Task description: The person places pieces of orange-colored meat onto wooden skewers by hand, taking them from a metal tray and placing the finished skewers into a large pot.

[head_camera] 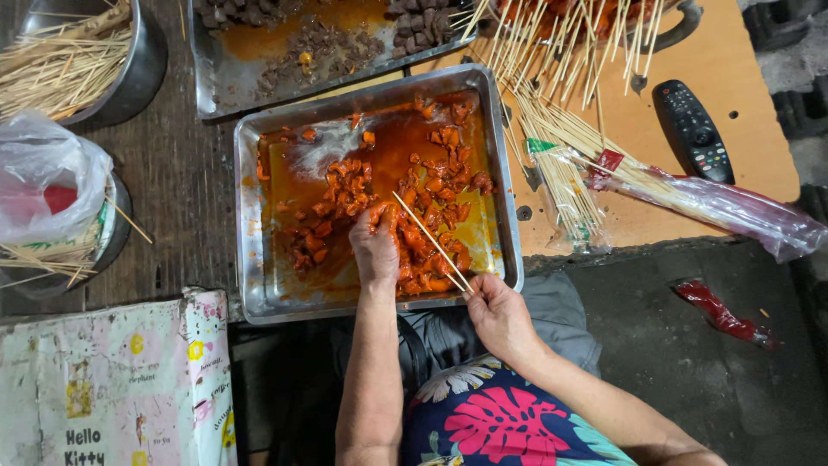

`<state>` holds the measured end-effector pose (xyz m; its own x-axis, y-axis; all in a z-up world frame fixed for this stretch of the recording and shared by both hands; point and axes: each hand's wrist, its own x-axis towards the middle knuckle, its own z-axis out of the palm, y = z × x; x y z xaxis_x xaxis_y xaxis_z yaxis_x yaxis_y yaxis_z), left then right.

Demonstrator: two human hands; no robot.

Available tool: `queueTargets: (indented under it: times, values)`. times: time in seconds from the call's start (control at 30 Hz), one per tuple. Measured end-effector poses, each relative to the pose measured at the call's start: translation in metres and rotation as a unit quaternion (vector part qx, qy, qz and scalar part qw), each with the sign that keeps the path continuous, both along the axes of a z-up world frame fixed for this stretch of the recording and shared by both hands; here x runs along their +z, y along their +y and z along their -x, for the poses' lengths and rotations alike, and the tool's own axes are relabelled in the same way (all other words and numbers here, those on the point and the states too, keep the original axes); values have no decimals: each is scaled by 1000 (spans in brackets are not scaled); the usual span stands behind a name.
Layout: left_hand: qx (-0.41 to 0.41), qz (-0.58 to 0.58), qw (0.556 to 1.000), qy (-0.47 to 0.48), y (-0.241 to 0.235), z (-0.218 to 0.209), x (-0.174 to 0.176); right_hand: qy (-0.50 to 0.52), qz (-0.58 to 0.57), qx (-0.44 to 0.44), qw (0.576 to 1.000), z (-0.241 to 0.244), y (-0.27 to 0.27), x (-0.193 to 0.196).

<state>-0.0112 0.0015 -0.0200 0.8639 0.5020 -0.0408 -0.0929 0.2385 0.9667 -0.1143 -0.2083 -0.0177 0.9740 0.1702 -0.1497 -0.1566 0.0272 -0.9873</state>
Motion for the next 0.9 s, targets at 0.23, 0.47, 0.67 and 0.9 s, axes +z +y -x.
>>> queueTargets:
  times: [0.23, 0.47, 0.67, 0.9]
  values:
    - [-35, 53, 997, 52, 0, -2, 6, 120, -52, 15, 991, -9, -10, 24]
    - [9, 264, 964, 9, -3, -42, -71, 15, 12, 23, 1000, -2, -5, 6]
    - [-27, 155, 987, 17, -17, -30, -24, 31, -31, -26, 999, 1, 13, -11]
    - [-16, 125, 991, -39, -10, -31, -54, 31, -31, -34, 998, 3, 16, -7]
